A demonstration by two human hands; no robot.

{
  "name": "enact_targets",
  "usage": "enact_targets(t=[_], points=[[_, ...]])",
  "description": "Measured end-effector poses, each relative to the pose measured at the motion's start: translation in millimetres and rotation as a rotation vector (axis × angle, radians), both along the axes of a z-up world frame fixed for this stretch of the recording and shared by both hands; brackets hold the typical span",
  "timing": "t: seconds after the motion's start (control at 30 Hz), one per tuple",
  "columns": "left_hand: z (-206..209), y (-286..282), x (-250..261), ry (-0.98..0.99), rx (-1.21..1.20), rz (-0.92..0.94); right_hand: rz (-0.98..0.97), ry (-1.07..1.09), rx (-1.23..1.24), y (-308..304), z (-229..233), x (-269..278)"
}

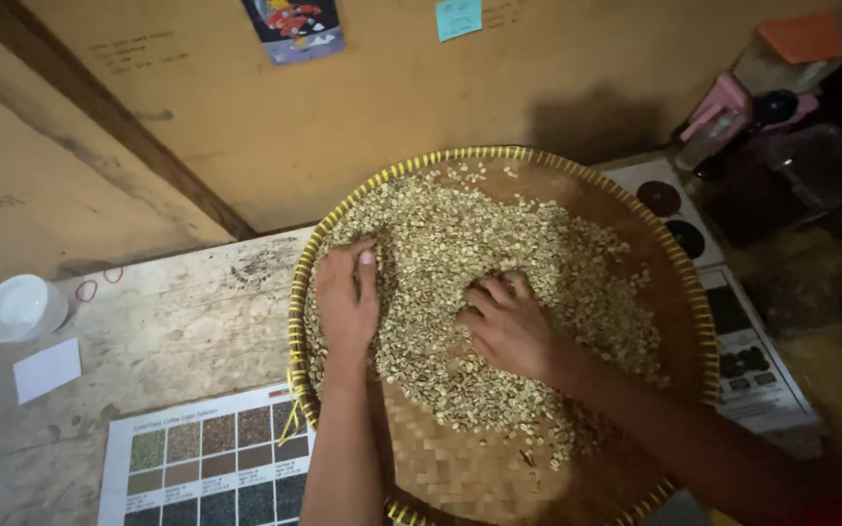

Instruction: Sorting green coffee beans in a woven tray to identify and remove defects

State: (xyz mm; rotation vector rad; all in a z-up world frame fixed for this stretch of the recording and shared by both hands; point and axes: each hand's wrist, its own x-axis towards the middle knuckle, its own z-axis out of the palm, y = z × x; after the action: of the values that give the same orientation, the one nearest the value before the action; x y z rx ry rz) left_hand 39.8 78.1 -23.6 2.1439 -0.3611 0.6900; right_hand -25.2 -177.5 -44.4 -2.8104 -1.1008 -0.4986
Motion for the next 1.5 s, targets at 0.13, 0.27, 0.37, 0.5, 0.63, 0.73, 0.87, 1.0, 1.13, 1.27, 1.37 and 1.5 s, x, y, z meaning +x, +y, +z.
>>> enact_targets(t=[0.13,0.27,0.37,0.5,0.63,0.73,0.87,1.0,1.13,1.27,1.37,1.5], points=[[-4,-2,1,0.007,0.004,0.012,0.103,0.074,0.106,16,38,-18],[-11,-1,3,0.018,-0.004,0.001,0.214,0.173,0.138,25,10,-25],[-8,0,3,0.018,0.010,0.003,0.187,0.125,0.089,29,13,-18],[-9,-2,5,0.006,0.002,0.014,0.248,0.089,0.097,48,43,-20],[-5,-3,3,0.020,-0.026,0.012,0.331,0.289,0.235,59,43,-8],[-6,-2,2,0.034,-0.057,0.013,0.320,0.186,0.150,65,-6,4],[-14,0,5,0.046,-0.055,0.021,0.285,0.159,0.101,68,-25,7],[-35,1,15,0.047,-0.056,0.021,0.247,0.357,0.336,68,4,5],[-20,-2,10,0.044,-0.094,0.028,-0.036,1.132,0.963,59,3,-1],[-21,-2,11,0.053,-0.143,0.010,-0.105,1.746,1.443,55,-26,5],[-24,-3,12,0.040,-0.128,0.012,-0.198,1.785,1.447,59,-19,-5],[-17,-1,8,0.093,-0.185,0.013,0.072,1.046,0.718,75,10,-14]])
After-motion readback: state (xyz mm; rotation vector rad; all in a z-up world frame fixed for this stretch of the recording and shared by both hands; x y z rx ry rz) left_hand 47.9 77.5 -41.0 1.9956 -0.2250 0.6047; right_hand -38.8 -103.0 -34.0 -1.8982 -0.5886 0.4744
